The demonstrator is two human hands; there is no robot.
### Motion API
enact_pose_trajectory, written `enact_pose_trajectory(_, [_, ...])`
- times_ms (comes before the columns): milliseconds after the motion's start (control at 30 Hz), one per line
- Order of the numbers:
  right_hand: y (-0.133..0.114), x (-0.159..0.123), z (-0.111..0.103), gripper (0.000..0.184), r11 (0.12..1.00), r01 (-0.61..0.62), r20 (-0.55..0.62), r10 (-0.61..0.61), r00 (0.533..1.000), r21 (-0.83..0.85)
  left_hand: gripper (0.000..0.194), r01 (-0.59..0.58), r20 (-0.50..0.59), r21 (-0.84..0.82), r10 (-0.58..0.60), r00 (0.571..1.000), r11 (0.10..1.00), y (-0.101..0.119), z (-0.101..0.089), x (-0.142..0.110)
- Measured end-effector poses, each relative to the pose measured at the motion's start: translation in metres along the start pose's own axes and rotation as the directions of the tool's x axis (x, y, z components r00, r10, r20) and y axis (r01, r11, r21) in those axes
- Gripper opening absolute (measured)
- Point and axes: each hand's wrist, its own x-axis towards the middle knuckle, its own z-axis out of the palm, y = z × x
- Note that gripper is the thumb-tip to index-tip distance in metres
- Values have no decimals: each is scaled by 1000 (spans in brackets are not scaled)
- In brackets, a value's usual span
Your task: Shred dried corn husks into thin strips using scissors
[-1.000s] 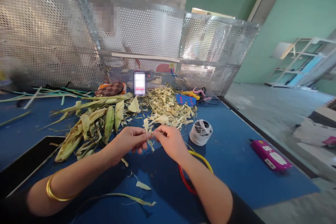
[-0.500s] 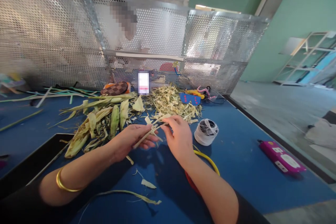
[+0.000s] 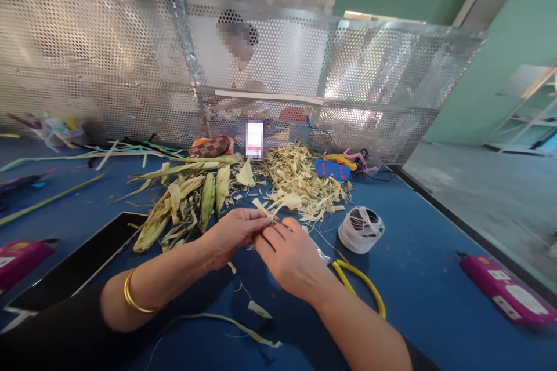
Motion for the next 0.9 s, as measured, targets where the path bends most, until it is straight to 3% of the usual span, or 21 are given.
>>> enact_pose_trajectory(233, [-1, 2, -1, 31, 997, 53, -32, -51, 998, 54, 29, -2, -69, -21, 0, 998, 1000, -8, -2, 4])
enact_pose_trajectory(367, [0, 1, -4, 23, 983, 8, -56, 3, 998, 186, 24, -11, -62, -27, 9, 998, 1000, -3, -2, 3])
enact_pose_trajectory(433, [3, -1, -6, 17, 961, -92, -136, 131, 982, 263, 21, -13, -39, -54, 11, 999, 998, 3, -3, 1])
enact_pose_trajectory(533, [10, -5, -8, 15, 882, -373, -254, 446, 858, 288, 21, 19, -11, -106, -20, 1000, 994, 12, -5, -3])
enact_pose_trajectory(600, [16, -6, -6, 14, 825, -490, -207, 551, 808, 282, 25, 46, -8, -114, -47, 999, 992, 14, -5, -4])
enact_pose_trajectory(733, [18, -6, 0, 18, 831, -463, 1, 486, 874, 308, 29, 25, -100, -37, -28, 995, 999, 10, -3, -4])
enact_pose_trajectory(900, [11, -1, -2, 23, 846, -365, 30, 385, 923, 389, 22, -36, -212, 119, 61, 975, 992, 6, -2, -2])
